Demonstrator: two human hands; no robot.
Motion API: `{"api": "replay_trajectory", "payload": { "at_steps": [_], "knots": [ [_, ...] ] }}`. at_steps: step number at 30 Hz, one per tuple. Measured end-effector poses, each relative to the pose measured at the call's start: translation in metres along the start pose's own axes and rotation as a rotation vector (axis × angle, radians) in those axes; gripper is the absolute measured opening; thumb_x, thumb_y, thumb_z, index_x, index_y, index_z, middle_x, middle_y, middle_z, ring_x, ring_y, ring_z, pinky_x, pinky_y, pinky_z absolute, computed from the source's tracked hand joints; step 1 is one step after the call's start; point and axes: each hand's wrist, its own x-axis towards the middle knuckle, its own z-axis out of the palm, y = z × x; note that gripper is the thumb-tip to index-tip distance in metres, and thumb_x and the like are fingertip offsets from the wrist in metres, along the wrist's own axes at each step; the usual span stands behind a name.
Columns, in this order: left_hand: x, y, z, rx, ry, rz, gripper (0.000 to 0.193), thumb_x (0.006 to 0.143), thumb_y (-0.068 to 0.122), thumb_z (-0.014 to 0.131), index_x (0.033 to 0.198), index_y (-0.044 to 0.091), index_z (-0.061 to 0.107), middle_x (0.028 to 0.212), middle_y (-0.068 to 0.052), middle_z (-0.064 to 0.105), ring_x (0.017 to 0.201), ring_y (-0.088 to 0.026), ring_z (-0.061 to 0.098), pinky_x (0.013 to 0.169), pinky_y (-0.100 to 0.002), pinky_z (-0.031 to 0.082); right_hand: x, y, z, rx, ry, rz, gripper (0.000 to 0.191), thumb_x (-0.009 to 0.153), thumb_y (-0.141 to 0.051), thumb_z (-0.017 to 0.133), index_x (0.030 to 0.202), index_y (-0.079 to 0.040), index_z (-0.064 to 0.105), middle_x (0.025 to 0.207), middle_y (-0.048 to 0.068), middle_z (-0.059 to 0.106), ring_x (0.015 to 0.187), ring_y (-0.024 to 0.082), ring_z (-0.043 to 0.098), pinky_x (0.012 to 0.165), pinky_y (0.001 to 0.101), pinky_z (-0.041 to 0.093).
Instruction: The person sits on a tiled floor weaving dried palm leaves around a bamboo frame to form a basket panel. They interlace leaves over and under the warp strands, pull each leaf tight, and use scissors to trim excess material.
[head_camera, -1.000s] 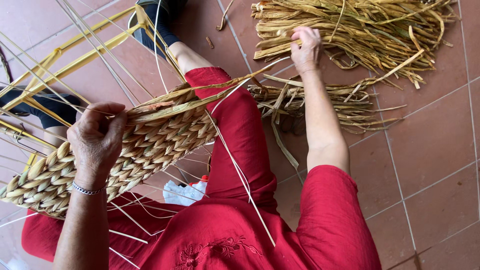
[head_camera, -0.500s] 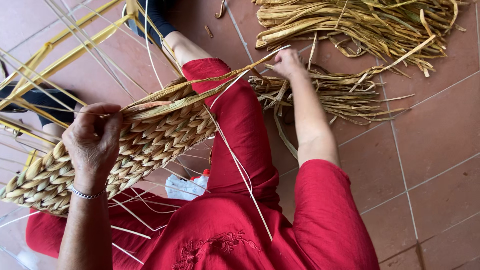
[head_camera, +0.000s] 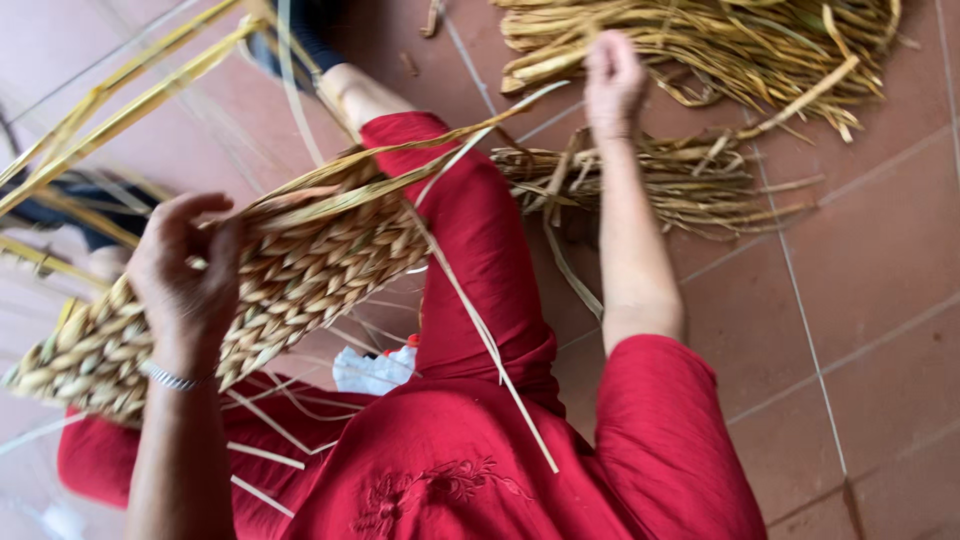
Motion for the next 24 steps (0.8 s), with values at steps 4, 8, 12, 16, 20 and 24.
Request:
{"api": "replay_trajectory", "payload": {
  "at_steps": [4,8,12,16,20,24],
  "knots": [
    [0.007,-0.003,0.009,0.213,0.171,0.252,0.016,0.105,-0.002,0.079,0.111,0.003,0.066,0.110,-0.013,0.064,0.082,-0.019,0.067,0.073,-0.031,0.054,0.025,-0.090,-0.036,0.023,0.273,-0.580,0.008,0.112,-0.008,0.070,0.111,0.000,0.072,0.098,0.007,0.057,0.095,0.021,0.058,0.087,0.0371,0.051],
    [0.010,-0.011,0.018,0.164,0.189,0.259,0.017,0.099,-0.004,0.074,0.109,0.004,0.063,0.108,-0.012,0.064,0.089,-0.026,0.068,0.075,-0.036,0.055,-0.036,-0.206,-0.047,0.206,-0.032,-0.623,0.011,0.109,-0.008,0.067,0.110,0.003,0.063,0.103,0.009,0.059,0.087,0.020,0.055,0.076,0.0330,0.046],
    [0.012,-0.011,0.019,0.227,0.177,0.353,0.018,0.095,-0.001,0.074,0.106,0.005,0.061,0.109,-0.010,0.065,0.094,-0.029,0.068,0.076,-0.040,0.054,-0.091,-0.290,0.005,0.203,-0.441,-0.868,0.012,0.107,-0.005,0.079,0.102,-0.004,0.067,0.105,0.007,0.059,0.094,0.020,0.060,0.077,0.0309,0.052],
    [0.012,-0.010,0.018,0.239,0.156,0.424,0.023,0.090,-0.005,0.070,0.110,0.005,0.063,0.123,-0.014,0.060,0.107,-0.032,0.068,0.085,-0.040,0.058,-0.120,-0.318,0.053,0.047,-0.445,-1.069,0.017,0.091,-0.008,0.084,0.093,-0.004,0.067,0.112,0.012,0.063,0.103,0.028,0.057,0.088,0.0404,0.052],
    [0.010,-0.017,0.020,0.265,0.169,0.492,0.028,0.089,-0.001,0.070,0.115,0.004,0.062,0.137,-0.017,0.054,0.122,-0.036,0.063,0.094,-0.042,0.058,-0.123,-0.315,0.085,-0.009,-0.516,-1.024,0.019,0.089,-0.009,0.085,0.090,-0.005,0.067,0.109,0.008,0.064,0.103,0.029,0.057,0.088,0.0410,0.051],
    [0.010,-0.027,0.025,0.286,0.143,0.494,0.022,0.093,0.002,0.069,0.112,0.002,0.058,0.141,-0.021,0.052,0.124,-0.038,0.062,0.094,-0.042,0.057,-0.122,-0.301,0.102,-0.077,-0.523,-1.025,0.022,0.089,-0.014,0.087,0.088,-0.007,0.067,0.098,0.003,0.061,0.099,0.027,0.057,0.085,0.0409,0.051]
  ]
}}
